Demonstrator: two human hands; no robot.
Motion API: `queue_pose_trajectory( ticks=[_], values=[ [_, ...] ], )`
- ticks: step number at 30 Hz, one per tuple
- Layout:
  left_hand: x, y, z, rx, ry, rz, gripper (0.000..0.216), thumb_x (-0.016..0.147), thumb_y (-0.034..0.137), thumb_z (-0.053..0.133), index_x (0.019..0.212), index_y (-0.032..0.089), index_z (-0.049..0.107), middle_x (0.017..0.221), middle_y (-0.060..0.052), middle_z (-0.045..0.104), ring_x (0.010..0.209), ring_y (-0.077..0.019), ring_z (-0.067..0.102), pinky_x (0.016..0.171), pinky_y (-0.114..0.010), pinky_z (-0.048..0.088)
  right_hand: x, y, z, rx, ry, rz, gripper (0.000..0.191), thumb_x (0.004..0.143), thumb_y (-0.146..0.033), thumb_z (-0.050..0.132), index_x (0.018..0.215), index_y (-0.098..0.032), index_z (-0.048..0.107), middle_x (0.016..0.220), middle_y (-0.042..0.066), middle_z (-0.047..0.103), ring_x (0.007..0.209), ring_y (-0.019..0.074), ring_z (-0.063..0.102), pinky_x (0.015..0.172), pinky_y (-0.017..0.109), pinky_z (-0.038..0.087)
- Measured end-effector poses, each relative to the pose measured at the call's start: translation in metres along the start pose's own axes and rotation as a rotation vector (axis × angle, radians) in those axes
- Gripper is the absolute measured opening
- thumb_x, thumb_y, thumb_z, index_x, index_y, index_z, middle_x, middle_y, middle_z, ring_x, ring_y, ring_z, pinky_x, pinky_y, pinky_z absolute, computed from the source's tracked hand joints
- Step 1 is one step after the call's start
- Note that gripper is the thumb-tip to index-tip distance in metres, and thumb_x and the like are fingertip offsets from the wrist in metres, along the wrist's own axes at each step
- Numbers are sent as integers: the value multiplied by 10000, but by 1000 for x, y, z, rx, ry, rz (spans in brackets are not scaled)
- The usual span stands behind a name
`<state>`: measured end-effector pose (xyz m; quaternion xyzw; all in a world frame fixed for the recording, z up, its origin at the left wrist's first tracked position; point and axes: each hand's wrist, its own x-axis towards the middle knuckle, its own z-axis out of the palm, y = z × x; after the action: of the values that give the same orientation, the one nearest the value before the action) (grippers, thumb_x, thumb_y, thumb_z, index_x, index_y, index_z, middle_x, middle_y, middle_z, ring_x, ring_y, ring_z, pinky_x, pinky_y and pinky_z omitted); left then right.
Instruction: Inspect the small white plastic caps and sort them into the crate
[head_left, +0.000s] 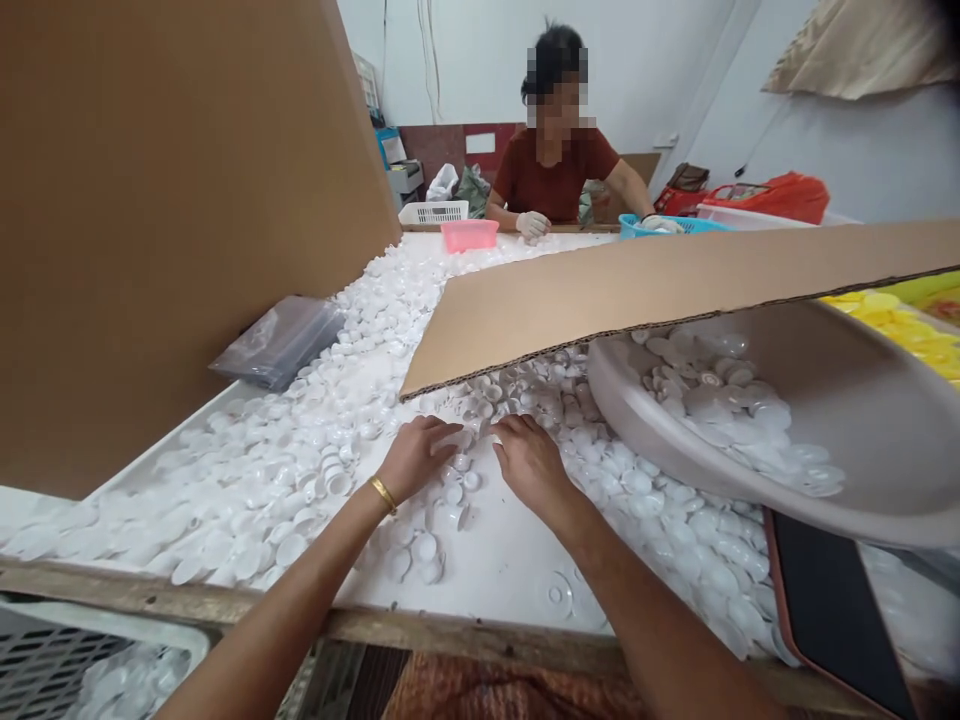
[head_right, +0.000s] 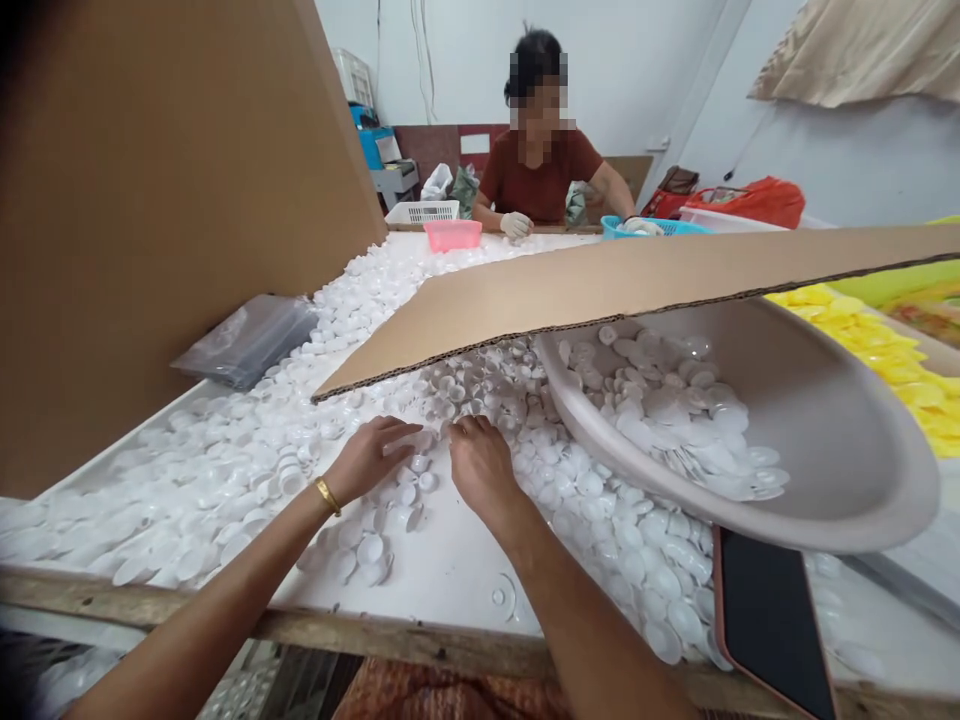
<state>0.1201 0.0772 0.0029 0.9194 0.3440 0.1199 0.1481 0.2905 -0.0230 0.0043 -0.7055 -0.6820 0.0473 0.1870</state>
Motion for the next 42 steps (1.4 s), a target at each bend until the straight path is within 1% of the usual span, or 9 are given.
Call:
queue_pose_trajectory(
  ticks=[4,8,14,18,28,31,35,37,42],
  values=[
    [13,15,8,128,-59,-34,246,810,294,547,1027,226,639,899,-53,640,847,-198,566,762,-308,411,0,4,1,-63,-77,33,213,808,-180,557,1014,-176,610,1027,80,587,1003,223,478,861,316,383],
    [19,26,12,192,-76,-61,162,768,226,563,918,187,609,853,-48,630,838,-206,563,725,-305,398,-1,9,3,-62,-124,22,214,815,-105,495,974,-170,621,980,77,599,983,206,504,856,298,386],
    [17,33,15,284,-81,-46,150,766,137,501,896,172,568,823,-73,615,848,-215,563,753,-331,383,-2,4,8,121,-68,22,296,813,-123,492,1087,-164,597,1044,82,558,947,167,544,872,261,402],
    [22,34,14,333,-61,-58,176,811,127,425,937,149,547,893,-101,600,835,-222,567,761,-354,391,-1,0,9,202,-43,-5,231,810,-124,504,1005,-163,621,1033,69,553,919,146,556,862,242,413],
    [7,42,15,281,-77,-67,141,768,98,473,871,163,544,915,-85,561,780,-201,570,705,-332,428,-1,-2,1,-32,-86,32,153,778,-153,572,924,-171,618,926,65,650,927,206,555,838,308,393],
    [1,37,4,-9,96,-156,120,745,180,561,862,176,538,924,-59,553,749,-183,568,667,-317,450,-1,-4,0,-63,-121,27,149,760,-140,582,904,-164,616,900,69,659,909,216,563,799,309,397],
    [12,30,-27,-427,645,-347,496,708,376,648,1123,187,452,1026,-71,521,801,-170,573,665,-308,495,-2,-8,0,-86,-120,19,167,748,-137,589,913,-156,614,890,76,658,904,229,566,775,316,396],
    [24,28,-42,-476,807,-244,624,701,398,656,1238,221,392,1168,-96,453,837,-153,574,715,-312,504,-3,-9,-1,-87,-111,18,165,747,-145,592,910,-156,614,887,76,656,900,229,566,770,316,394],
    [50,18,-67,-402,838,74,265,846,338,474,1033,202,604,1050,-61,586,958,-167,570,839,-313,476,-3,-8,-1,-76,-104,23,153,755,-180,594,906,-161,610,891,79,653,902,224,560,772,316,381]
  ],
)
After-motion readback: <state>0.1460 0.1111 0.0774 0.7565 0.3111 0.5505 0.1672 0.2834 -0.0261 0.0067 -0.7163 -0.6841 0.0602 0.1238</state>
